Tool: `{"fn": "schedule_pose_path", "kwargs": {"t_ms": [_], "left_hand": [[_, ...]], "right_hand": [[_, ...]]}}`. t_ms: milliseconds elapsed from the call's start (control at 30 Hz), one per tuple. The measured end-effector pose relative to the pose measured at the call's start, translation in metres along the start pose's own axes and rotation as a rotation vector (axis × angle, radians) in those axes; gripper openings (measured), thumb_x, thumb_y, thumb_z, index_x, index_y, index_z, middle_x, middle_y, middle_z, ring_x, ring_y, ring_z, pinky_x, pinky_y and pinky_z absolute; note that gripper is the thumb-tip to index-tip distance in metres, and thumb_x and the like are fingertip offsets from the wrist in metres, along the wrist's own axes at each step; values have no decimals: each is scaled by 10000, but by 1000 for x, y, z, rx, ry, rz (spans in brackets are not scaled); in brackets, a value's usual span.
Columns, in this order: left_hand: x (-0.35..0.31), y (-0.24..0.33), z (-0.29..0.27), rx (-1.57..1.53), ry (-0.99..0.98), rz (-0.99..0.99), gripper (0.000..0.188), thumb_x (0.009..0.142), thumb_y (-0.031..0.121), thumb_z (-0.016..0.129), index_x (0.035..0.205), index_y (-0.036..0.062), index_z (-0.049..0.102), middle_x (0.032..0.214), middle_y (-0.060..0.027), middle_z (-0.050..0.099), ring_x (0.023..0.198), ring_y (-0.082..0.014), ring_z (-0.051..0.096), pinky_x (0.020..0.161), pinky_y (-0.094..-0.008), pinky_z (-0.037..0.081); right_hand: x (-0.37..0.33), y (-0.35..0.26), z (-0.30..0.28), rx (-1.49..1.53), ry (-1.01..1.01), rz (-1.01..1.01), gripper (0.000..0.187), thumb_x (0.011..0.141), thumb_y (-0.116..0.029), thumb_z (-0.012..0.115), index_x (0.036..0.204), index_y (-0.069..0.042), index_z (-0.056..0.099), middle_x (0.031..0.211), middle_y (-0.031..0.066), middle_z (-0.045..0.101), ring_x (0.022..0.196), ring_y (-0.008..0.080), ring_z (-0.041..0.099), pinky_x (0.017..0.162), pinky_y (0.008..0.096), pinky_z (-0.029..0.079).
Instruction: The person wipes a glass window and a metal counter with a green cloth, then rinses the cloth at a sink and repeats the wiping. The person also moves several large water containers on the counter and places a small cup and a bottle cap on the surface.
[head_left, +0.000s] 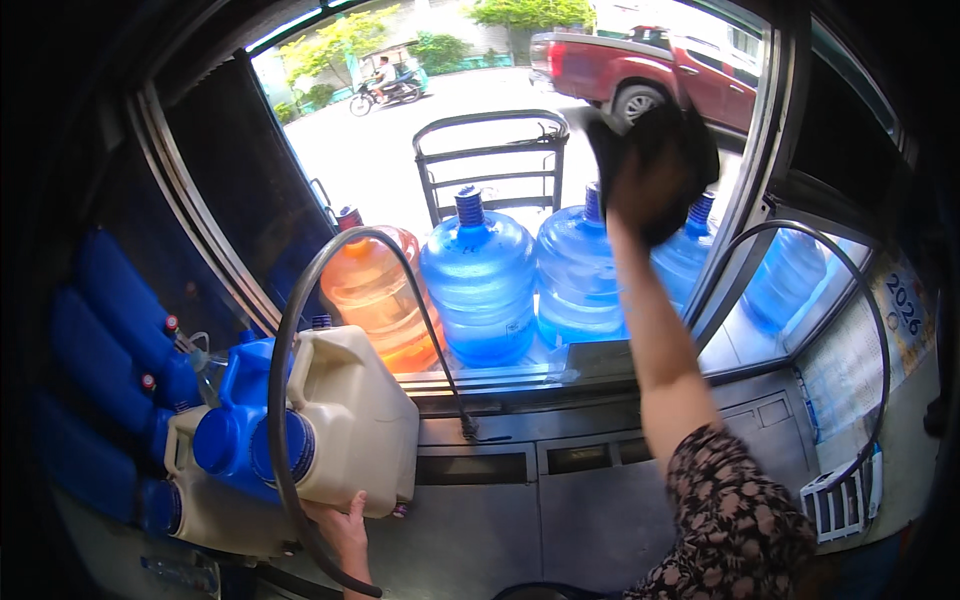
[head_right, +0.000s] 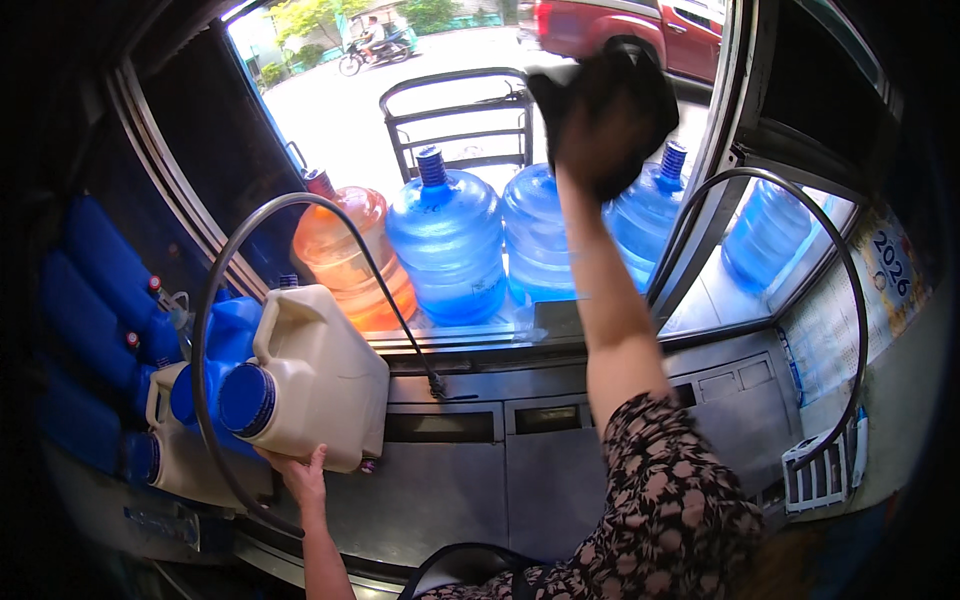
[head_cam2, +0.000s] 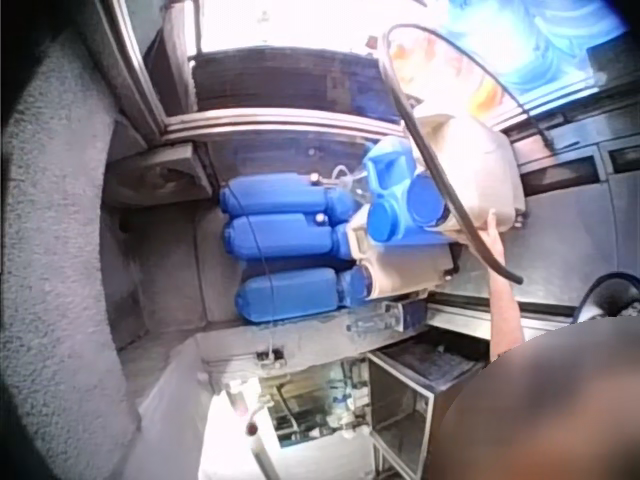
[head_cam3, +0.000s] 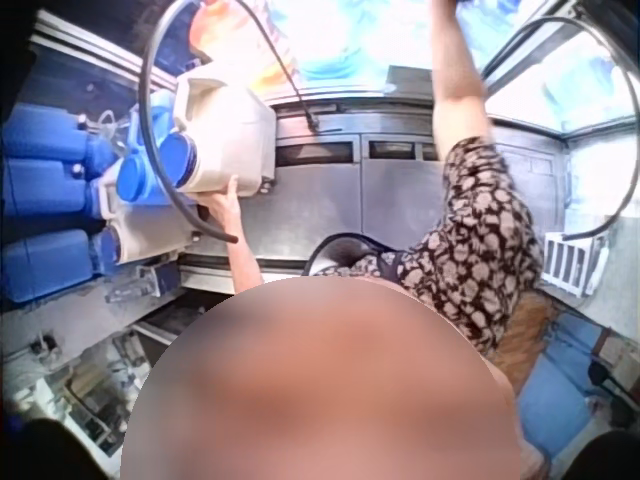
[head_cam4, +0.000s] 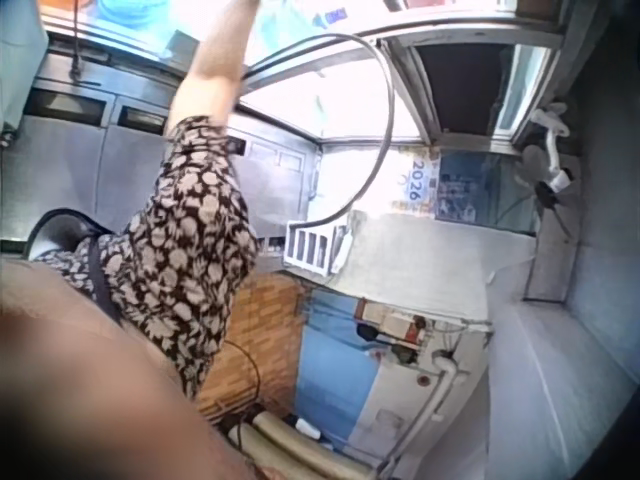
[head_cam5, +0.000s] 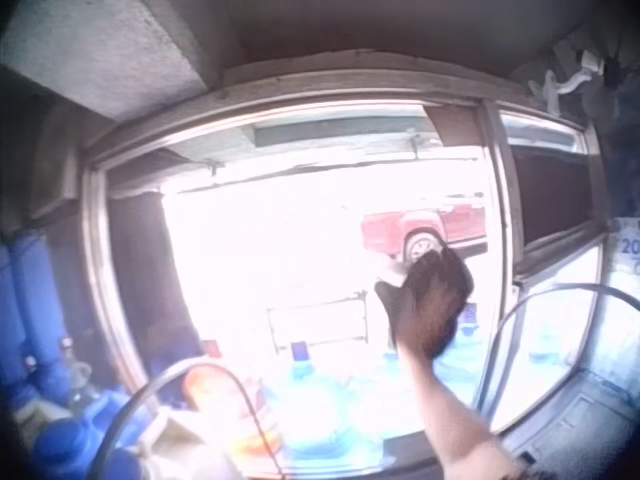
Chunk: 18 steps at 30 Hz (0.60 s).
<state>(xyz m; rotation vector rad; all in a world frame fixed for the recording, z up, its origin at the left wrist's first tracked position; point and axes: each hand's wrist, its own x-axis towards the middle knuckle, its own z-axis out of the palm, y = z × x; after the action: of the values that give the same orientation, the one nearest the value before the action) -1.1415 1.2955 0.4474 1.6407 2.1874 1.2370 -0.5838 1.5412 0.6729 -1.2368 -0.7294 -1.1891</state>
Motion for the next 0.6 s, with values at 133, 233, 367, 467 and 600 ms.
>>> {"fn": "schedule_pose_path", "kwargs": {"t_ms": [133, 233, 367, 467, 600], "left_hand": [[2, 1, -1, 115, 29, 108, 1126, 695, 265, 851, 1470, -54, 98, 1448, -313, 251, 1310, -454, 341, 1084, -463, 314], [1, 3, -1, 93, 35, 94, 1050, 707, 240, 842, 1451, -70, 169, 1421, -312, 306, 1316, -440, 341, 1081, -462, 312], [0, 9, 1, 28, 122, 145, 924, 736, 227, 824, 1410, -77, 270, 1377, -289, 395, 1287, -409, 389, 1069, -449, 316], [-2, 15, -3, -45, 13, 54, 826, 772, 232, 799, 1377, -76, 329, 1327, -272, 455, 1217, -396, 449, 1049, -442, 335], [-3, 21, -9, -22, 21, 84, 790, 790, 253, 784, 1362, -79, 353, 1307, -279, 472, 1195, -405, 465, 1040, -440, 344]], "right_hand": [[-174, 54, -74, -152, -209, 1296, 608, 903, -473, 574, 1288, -8, 511, 1232, 255, 542, 1171, 372, 519, 951, 472, 468], [-193, 70, -75, -720, -1151, 1012, 502, 930, -361, 524, 1281, -2, 529, 1279, 226, 547, 1121, 348, 577, 916, 438, 494], [-92, 27, -13, -720, -1018, 770, 401, 958, -275, 437, 1217, -11, 592, 1326, 227, 501, 1146, 372, 533, 923, 473, 442], [33, -31, 35, -266, -328, 305, 569, 942, -388, 418, 1385, -32, 392, 1437, 279, 326, 1293, 482, 322, 1014, 617, 278], [201, -86, 88, -53, -28, -144, 641, 918, -496, 446, 1422, -106, 370, 1505, 274, 246, 1357, 525, 224, 1029, 719, 178]]}}
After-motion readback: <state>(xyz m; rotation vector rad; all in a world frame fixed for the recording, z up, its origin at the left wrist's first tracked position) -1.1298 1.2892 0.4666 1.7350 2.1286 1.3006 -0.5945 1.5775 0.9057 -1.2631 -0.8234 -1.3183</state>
